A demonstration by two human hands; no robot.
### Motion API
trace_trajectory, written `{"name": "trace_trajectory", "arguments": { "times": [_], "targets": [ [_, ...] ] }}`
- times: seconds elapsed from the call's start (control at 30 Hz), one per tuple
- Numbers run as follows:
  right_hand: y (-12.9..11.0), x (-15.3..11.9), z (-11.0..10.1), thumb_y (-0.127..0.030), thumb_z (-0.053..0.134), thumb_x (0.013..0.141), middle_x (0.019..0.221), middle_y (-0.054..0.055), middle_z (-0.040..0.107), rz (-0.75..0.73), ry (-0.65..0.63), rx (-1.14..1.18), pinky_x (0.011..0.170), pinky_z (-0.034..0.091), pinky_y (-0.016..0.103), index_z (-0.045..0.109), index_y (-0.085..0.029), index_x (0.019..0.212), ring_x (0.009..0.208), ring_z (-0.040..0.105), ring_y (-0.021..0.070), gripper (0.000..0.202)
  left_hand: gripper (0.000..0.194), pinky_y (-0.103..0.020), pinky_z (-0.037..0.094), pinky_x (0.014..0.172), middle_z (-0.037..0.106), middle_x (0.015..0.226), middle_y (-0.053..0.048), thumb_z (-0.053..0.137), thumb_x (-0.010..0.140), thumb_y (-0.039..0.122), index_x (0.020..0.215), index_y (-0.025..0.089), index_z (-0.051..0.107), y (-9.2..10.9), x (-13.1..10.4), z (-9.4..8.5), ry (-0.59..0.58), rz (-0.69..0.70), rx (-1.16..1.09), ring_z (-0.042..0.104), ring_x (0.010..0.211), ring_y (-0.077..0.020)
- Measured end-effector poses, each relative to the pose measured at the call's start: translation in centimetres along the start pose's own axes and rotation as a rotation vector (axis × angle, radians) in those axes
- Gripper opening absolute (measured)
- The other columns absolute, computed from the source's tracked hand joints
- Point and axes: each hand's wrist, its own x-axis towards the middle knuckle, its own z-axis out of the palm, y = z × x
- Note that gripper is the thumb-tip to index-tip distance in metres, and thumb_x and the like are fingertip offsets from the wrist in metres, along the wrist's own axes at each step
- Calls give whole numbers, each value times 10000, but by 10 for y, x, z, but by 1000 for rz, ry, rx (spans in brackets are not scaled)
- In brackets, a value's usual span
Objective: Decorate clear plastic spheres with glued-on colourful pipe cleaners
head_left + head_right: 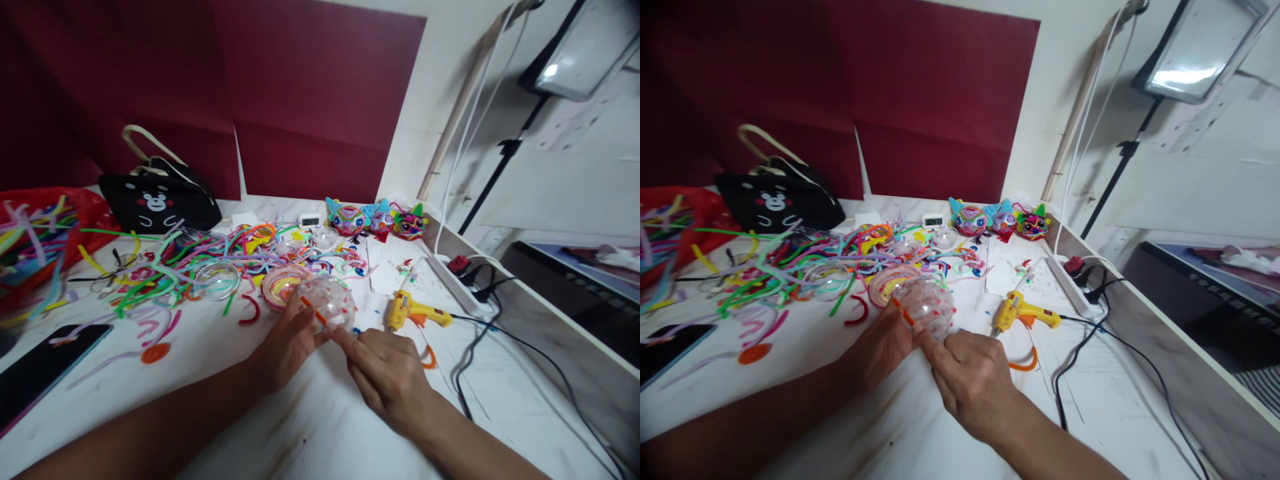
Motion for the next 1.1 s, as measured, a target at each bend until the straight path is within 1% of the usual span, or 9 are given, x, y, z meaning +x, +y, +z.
{"name": "trace_trajectory", "arguments": {
  "times": [0.13, 0.33, 0.4, 0.53, 0.63, 0.77, 0.9, 1.0, 1.1],
  "targets": [
    [0, -2, 0, -95, 455, 964, 645, -11, 542, 6, -14, 2, 515, 344, 280, 524, -126, 1332, 566, 483, 150, 376, 617, -538, 333, 1137, 563, 1410, -99, 667, 876, 361, 1427, 298, 395, 0, 0, -1, 52, -18, -15, 488, 1343, -312],
    [0, -2, -1, -102, 443, 970, 655, -7, 548, 1, -24, 8, 523, 350, 279, 516, -124, 1335, 575, 488, 150, 372, 581, -533, 322, 1144, 579, 1393, -97, 633, 895, 325, 1423, 284, 395, 4, 0, 3, 62, -21, -12, 502, 1334, -302],
    [0, -1, -1, -102, 438, 970, 655, -4, 545, 1, -26, 8, 526, 358, 283, 515, -113, 1331, 575, 489, 154, 369, 582, -527, 322, 1145, 588, 1382, -95, 644, 886, 345, 1414, 279, 407, 5, 0, 4, 82, -16, -4, 496, 1340, -297],
    [4, 0, 1, -99, 444, 968, 668, 8, 567, 8, -18, 18, 545, 388, 290, 520, -101, 1315, 582, 514, 159, 355, 605, -509, 340, 1139, 626, 1335, -79, 696, 845, 396, 1384, 275, 449, 11, 2, 4, 109, 14, 13, 536, 1300, -288],
    [8, 0, -2, -89, 477, 954, 698, 23, 621, 17, 2, 46, 576, 422, 293, 527, -97, 1290, 611, 566, 162, 340, 550, -485, 367, 1127, 651, 1297, -90, 714, 824, 419, 1306, 222, 536, 16, 5, 4, 111, 31, 24, 564, 1265, -291],
    [14, 2, -13, -90, 490, 962, 762, 37, 681, 69, 5, 113, 608, 452, 272, 566, -123, 1227, 656, 619, 151, 278, 488, -457, 412, 1096, 689, 1228, -103, 689, 829, 467, 1211, 174, 610, 21, 7, 1, 109, 6, 29, 623, 1179, -289],
    [18, 6, -27, -122, 492, 972, 775, 40, 684, 99, -106, 112, 622, 455, 288, 609, -150, 1192, 678, 624, 169, 251, 447, -463, 445, 1060, 691, 1229, -107, 583, 895, 485, 1236, 198, 602, 22, 8, -2, 93, -8, 16, 646, 1137, -276],
    [19, 7, -37, -180, 502, 986, 806, 46, 689, 156, -188, 137, 677, 482, 306, 640, -163, 1162, 740, 643, 182, 224, 452, -463, 432, 1081, 682, 1247, -106, 580, 902, 452, 1277, 200, 571, 23, 8, -3, 151, 21, 27, 631, 1168, -280],
    [23, 4, -48, -267, 538, 988, 925, 70, 722, 260, -186, 191, 782, 512, 302, 667, -175, 1124, 869, 671, 183, 209, 430, -474, 446, 1070, 680, 1243, -106, 570, 908, 425, 1264, 183, 571, 24, 9, -2, 185, 28, 38, 631, 1168, -291]
  ]
}}
